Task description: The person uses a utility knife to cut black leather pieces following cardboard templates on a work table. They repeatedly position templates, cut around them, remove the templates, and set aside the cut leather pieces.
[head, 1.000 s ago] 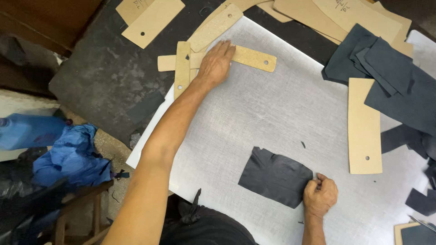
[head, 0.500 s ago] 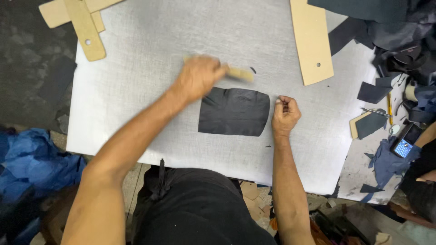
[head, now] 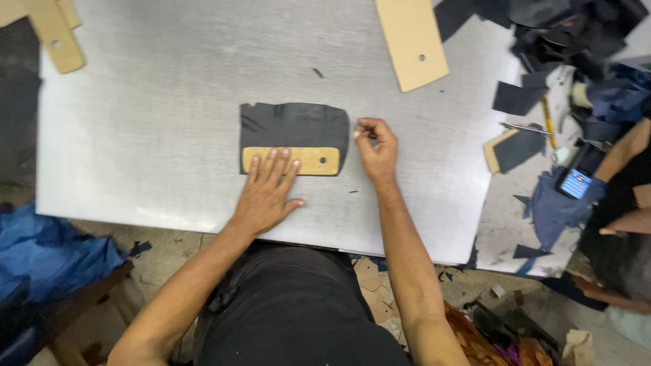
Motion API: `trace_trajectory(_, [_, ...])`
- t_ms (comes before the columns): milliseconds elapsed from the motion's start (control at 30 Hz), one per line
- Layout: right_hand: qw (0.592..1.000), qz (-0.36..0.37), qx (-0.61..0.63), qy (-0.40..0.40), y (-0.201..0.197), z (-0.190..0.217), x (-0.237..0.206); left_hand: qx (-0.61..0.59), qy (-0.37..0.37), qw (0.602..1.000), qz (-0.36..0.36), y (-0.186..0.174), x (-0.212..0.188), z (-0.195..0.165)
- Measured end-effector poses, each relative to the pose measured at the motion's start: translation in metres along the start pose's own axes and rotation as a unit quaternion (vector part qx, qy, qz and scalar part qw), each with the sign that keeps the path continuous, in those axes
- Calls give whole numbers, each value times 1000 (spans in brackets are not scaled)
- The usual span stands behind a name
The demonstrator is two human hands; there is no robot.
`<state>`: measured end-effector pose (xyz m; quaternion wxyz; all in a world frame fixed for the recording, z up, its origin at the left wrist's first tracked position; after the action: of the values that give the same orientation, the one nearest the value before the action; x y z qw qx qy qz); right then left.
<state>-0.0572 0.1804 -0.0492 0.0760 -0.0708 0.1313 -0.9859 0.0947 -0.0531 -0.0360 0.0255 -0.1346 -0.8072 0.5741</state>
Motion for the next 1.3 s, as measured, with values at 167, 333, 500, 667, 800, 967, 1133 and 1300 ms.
trace_trajectory(167, [971,35,-219,-91,-67,29,-23,-9,-10,1000,-14,1,-3,-2])
trace_trajectory(333, [791,-153,-554,-209,-237,1,46,-50,4,998,-33,-2,-7,-27])
trace_trajectory(500, [738,-4,-651,-178,-307,-50,61,-113,31,989,91,-12,-32,-52])
trace_trajectory(667, [759,-62,-620,-189,-291,-45,48,-161,51,985,28,-36,-55,-45])
trace_trajectory(800, [851,-145,-482,-151,-224,-12,34,-143,29,989,-8,-44,-51,-33])
trace_trajectory(967, [921,160,-351,-52,-31,38,-25,-90,-56,993,-55,-38,-36,-16])
trace_trajectory(1133, [874,247,-364,-207,109,104,-29,-55,-45,997,-44,-27,-32,-3])
trace_trajectory(1300, [819,260,-416,-297,152,112,-21,-21,-32,999,34,-27,-35,2])
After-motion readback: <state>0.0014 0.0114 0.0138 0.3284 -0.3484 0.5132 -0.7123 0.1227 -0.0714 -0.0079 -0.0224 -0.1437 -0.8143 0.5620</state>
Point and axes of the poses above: each hand's wrist, its own x-axis towards the middle knuckle, its own y-axis out of the palm, z = x × y, the point moved 2 cm from there along x, towards the middle knuckle, and after that the axes turned 2 degrees about -x, right-handed, at the moved point
